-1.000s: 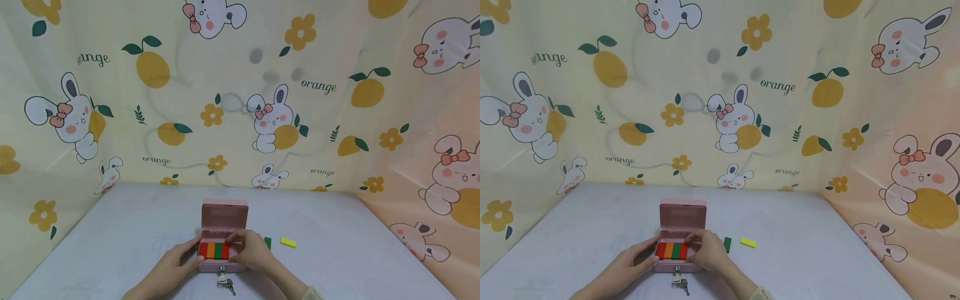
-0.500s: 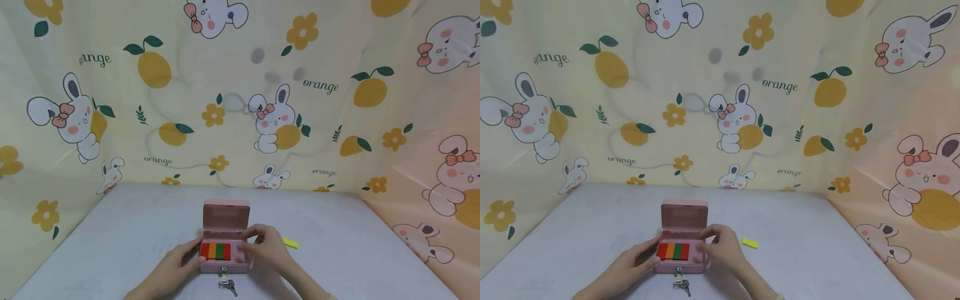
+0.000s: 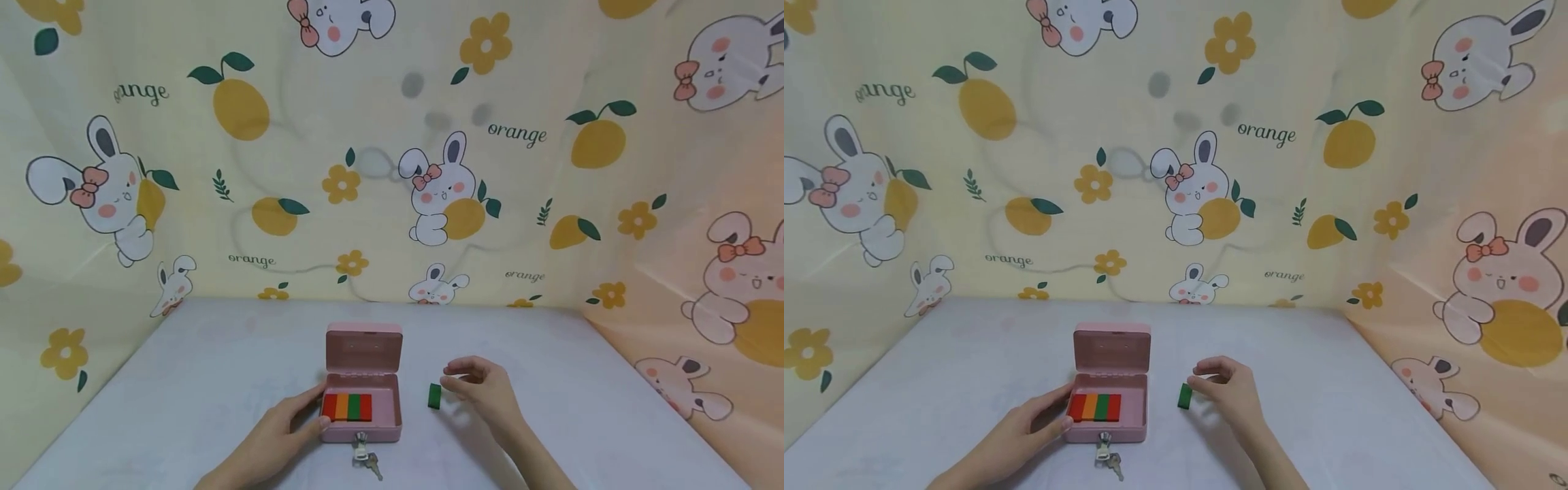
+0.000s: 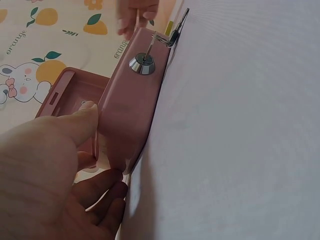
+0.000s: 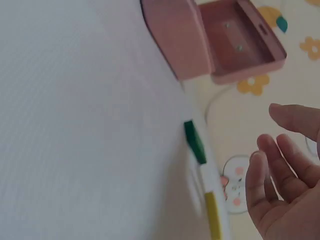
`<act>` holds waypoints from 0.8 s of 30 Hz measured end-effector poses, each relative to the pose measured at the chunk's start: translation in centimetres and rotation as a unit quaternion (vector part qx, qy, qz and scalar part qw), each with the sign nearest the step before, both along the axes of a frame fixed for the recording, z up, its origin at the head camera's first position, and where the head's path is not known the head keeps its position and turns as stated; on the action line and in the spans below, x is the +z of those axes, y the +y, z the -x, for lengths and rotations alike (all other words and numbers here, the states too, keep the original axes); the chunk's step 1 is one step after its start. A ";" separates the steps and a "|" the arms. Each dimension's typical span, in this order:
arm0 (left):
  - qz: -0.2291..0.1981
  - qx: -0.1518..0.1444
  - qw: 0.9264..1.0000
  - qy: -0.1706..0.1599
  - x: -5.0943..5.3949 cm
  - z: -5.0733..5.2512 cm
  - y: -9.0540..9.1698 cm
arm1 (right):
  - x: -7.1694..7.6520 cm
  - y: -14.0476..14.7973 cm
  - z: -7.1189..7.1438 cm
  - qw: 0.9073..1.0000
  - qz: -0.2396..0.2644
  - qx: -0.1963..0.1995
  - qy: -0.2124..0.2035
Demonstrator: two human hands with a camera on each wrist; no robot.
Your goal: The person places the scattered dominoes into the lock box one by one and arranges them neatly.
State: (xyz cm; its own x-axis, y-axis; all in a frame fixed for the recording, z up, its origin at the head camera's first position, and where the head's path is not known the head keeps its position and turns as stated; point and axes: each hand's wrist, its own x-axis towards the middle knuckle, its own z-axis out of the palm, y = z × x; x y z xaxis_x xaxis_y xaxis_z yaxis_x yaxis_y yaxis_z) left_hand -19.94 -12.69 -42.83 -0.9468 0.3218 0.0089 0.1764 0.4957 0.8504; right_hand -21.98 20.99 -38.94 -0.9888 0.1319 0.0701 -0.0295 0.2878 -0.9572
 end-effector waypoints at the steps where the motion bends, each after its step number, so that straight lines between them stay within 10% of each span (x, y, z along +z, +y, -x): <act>1: 0.000 0.001 1.000 -0.002 0.0 0.0 0.0 | -0.2 0.1 0.0 1.000 -0.002 -0.004 -0.005; 24: 0.002 0.005 1.000 0.000 -0.2 0.2 -0.1 | -1.6 0.6 0.9 0.997 -0.031 0.041 -0.064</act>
